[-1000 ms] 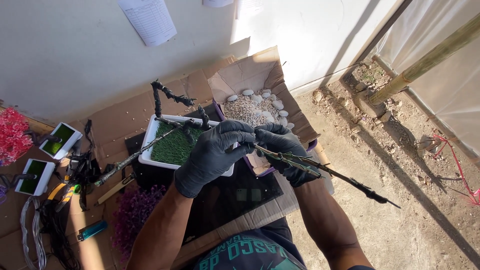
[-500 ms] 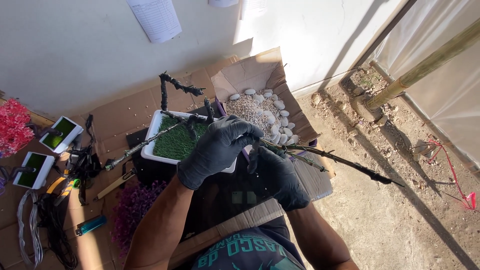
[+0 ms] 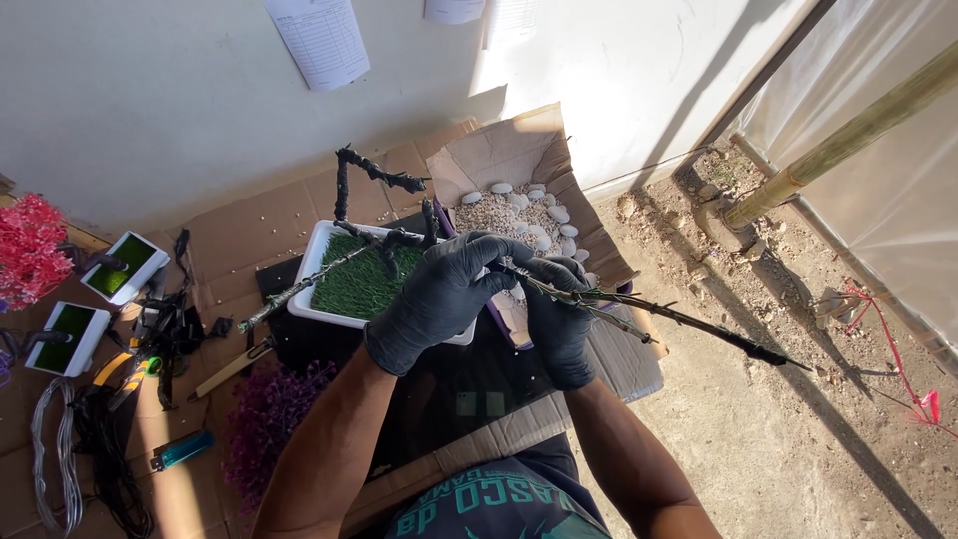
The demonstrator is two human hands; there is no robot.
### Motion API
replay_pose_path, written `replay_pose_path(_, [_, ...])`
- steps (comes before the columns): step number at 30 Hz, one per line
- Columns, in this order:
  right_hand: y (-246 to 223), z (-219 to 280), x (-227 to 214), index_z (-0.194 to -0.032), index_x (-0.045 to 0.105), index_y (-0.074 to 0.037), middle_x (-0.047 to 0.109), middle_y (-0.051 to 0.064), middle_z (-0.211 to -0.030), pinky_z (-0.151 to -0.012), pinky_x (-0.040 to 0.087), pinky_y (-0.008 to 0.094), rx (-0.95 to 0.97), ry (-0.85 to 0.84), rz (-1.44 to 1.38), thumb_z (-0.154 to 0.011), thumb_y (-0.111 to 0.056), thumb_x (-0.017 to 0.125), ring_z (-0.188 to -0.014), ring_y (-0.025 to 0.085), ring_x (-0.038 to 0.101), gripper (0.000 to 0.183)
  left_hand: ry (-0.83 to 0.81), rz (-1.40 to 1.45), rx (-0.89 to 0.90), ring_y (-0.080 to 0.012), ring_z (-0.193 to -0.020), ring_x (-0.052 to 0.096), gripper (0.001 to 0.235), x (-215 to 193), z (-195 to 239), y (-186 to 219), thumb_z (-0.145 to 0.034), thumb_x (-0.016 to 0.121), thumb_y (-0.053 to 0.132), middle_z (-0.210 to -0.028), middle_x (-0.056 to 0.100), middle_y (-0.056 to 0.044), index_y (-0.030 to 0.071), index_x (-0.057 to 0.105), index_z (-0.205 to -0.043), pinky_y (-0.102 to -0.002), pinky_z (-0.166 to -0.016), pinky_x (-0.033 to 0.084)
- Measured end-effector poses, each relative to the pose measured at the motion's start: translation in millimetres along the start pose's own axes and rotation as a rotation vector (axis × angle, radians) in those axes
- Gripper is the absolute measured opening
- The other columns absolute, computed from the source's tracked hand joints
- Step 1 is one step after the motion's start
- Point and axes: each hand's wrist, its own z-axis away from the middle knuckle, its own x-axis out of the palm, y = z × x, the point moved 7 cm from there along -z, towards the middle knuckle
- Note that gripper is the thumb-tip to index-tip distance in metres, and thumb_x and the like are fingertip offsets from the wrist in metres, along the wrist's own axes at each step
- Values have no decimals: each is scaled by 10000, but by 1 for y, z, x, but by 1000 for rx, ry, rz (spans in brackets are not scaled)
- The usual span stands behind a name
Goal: Assembling a decorative branch structure by wrapping tape around joints and stems at a design station.
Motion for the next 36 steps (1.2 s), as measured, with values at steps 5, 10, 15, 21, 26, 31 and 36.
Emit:
replay_pose_path(5, [-36,-36,-11,-982,821,-94,741,110,-867,-868,546,348,-167,22,8,-871,-6,840,-819,269,711,144,34,-5,-13,-268,-897,739,326,-5,0,-4,-874,807,69,-1069,714,-73,133,714,-1179,-393,-858,579])
replay_pose_path(10, [-54,-49,-11,-946,833,-74,733,106,-790,-832,575,334,-321,56,0,-875,-32,851,-734,275,711,85,31,6,-12,-281,-896,754,296,-2,2,-12,-870,813,61,-1007,716,-71,113,725,-1147,-389,-833,590])
replay_pose_path(15, [-34,-37,0,-955,835,-136,751,73,-858,-880,552,344,-226,29,7,-862,-16,842,-799,273,715,152,38,24,44,-298,-893,746,276,-1,0,-10,-861,815,25,-986,707,-80,97,737,-1117,-387,-810,597])
replay_pose_path(21, [31,26,9,-866,786,-56,747,103,-828,-898,516,398,91,103,49,-760,-44,923,-804,263,713,174,81,-35,104,-326,-913,729,186,3,3,-13,-869,788,11,-980,703,-80,93,749,-1032,-387,-829,589])
replay_pose_path(26, [-19,45,3,-760,763,-5,693,122,-580,-585,522,299,499,78,-186,-786,0,872,-545,123,610,112,86,-9,123,-301,-937,727,158,1,8,-14,-884,778,9,-985,716,-61,114,759,-1001,-377,-856,585])
replay_pose_path(31, [-37,52,4,-701,733,17,644,151,-482,-458,476,254,636,112,-302,-795,43,834,-396,162,600,141,98,31,145,-295,-957,726,145,-2,7,-12,-897,773,14,-993,726,-48,126,759,-988,-376,-874,575])
replay_pose_path(36, [-34,51,8,-705,720,6,586,140,-453,-364,414,237,742,190,-501,-847,22,766,-315,166,537,150,92,5,142,-298,-1003,718,242,0,14,-14,-804,841,14,-1023,731,-48,145,760,-990,-406,-898,563])
